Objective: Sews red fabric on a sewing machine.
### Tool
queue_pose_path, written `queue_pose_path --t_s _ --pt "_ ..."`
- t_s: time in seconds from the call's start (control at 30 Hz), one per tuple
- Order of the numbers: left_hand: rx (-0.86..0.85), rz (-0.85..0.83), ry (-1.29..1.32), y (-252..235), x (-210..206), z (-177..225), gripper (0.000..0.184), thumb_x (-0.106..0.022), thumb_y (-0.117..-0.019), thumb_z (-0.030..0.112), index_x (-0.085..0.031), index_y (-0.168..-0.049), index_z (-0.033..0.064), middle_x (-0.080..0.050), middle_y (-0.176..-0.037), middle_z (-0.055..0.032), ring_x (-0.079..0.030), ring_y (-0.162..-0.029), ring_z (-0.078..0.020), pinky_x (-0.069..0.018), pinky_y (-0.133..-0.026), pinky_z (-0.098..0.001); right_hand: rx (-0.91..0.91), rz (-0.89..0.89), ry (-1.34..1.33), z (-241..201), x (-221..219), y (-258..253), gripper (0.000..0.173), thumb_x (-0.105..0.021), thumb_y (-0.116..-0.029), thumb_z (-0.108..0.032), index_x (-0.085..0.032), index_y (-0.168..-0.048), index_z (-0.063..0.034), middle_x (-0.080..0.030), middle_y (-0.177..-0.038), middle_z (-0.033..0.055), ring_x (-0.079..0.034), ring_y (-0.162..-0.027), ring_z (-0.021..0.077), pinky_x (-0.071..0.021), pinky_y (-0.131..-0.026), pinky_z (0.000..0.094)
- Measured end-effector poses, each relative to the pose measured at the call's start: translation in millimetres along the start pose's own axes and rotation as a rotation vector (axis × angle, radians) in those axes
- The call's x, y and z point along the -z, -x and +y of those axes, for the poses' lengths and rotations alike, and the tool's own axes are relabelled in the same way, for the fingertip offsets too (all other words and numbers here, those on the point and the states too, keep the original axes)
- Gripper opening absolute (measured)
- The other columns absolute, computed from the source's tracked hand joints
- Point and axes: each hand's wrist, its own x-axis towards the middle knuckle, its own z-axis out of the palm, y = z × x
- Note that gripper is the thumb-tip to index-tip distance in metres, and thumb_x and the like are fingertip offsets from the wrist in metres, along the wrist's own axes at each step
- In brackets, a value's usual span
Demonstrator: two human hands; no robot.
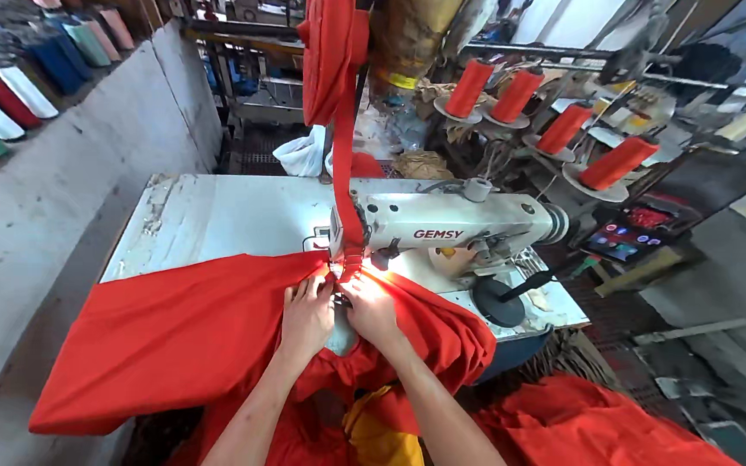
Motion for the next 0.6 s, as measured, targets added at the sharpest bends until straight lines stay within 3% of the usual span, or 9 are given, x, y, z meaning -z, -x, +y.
queue_pose_path --t_s 0.1,0.17,0.27,0.4,0.47,0.53,0.6 --pt "-0.010 0.007 0.006 -14.1 3.0 -4.5 0.040 -0.056 -0.0947 0.016 -0.068 -0.133 0.0165 -0.061 -0.141 -0.0088 -0.057 -0.129 -0.0308 -0.0394 -0.107 -0.0563 -0.168 -0.317 -0.081 -16.1 18.4 -17.9 0.035 -0.052 -0.1006 -0.024 -0.070 -0.128 -0.0117 -0.070 -0.126 0.0135 -0.064 -0.123 0.0311 -0.0492 -0.102 0.0537" --pt "0.007 -0.064 0.012 -26.8 5.1 -10.3 0.043 -0.054 -0.0975 0.018 -0.064 -0.139 0.0195 -0.057 -0.146 -0.0079 -0.053 -0.134 -0.0301 -0.0353 -0.111 -0.0566 -0.237 -0.374 -0.117 -23.7 22.3 -23.4 0.038 -0.049 -0.1030 -0.027 -0.068 -0.133 -0.0129 -0.070 -0.127 0.0131 -0.062 -0.125 0.0300 -0.0464 -0.106 0.0529" --pt "0.019 -0.096 0.052 -38.5 -0.4 -24.3 0.040 -0.045 -0.1049 0.030 -0.062 -0.140 0.0236 -0.054 -0.149 -0.0052 -0.047 -0.140 -0.0264 -0.0302 -0.116 -0.0537 -0.233 -0.275 -0.026 -28.4 13.2 -16.6 0.036 -0.051 -0.1012 -0.026 -0.071 -0.130 -0.0157 -0.068 -0.131 0.0129 -0.061 -0.126 0.0298 -0.0462 -0.108 0.0507" --pt "-0.056 -0.089 0.041 -19.7 2.6 -26.6 0.048 -0.053 -0.0975 0.032 -0.059 -0.145 0.0281 -0.051 -0.152 -0.0057 -0.046 -0.141 -0.0288 -0.0307 -0.115 -0.0562 -0.154 -0.074 0.086 -22.2 -2.7 -3.2 0.036 -0.062 -0.0931 -0.026 -0.073 -0.127 -0.0210 -0.064 -0.133 0.0184 -0.066 -0.117 0.0345 -0.0575 -0.088 0.0510" --pt "-0.069 -0.114 0.026 -2.6 9.2 -20.3 0.041 -0.048 -0.1004 0.035 -0.062 -0.139 0.0282 -0.050 -0.153 -0.0049 -0.045 -0.142 -0.0287 -0.0308 -0.116 -0.0560 -0.068 0.015 0.071 -9.8 -8.3 -2.0 0.034 -0.065 -0.0889 -0.025 -0.076 -0.121 -0.0206 -0.070 -0.122 0.0167 -0.071 -0.106 0.0342 -0.0593 -0.079 0.0517" --pt "-0.069 -0.160 0.037 7.7 10.7 -16.9 0.039 -0.039 -0.1051 0.040 -0.066 -0.132 0.0309 -0.047 -0.156 -0.0026 -0.041 -0.145 -0.0278 -0.0260 -0.119 -0.0559 0.004 0.000 -0.010 7.9 -6.8 -7.1 0.032 -0.066 -0.0883 -0.026 -0.078 -0.118 -0.0197 -0.074 -0.114 0.0159 -0.071 -0.103 0.0348 -0.0583 -0.082 0.0542" --pt "-0.072 -0.190 0.051 10.5 12.2 -14.3 0.041 -0.035 -0.1072 0.041 -0.068 -0.131 0.0315 -0.044 -0.159 -0.0034 -0.037 -0.148 -0.0293 -0.0227 -0.119 -0.0584 0.056 -0.064 -0.070 24.4 -2.1 -16.9 0.029 -0.066 -0.0904 -0.030 -0.080 -0.112 -0.0158 -0.072 -0.121 0.0180 -0.067 -0.116 0.0366 -0.0514 -0.099 0.0569"
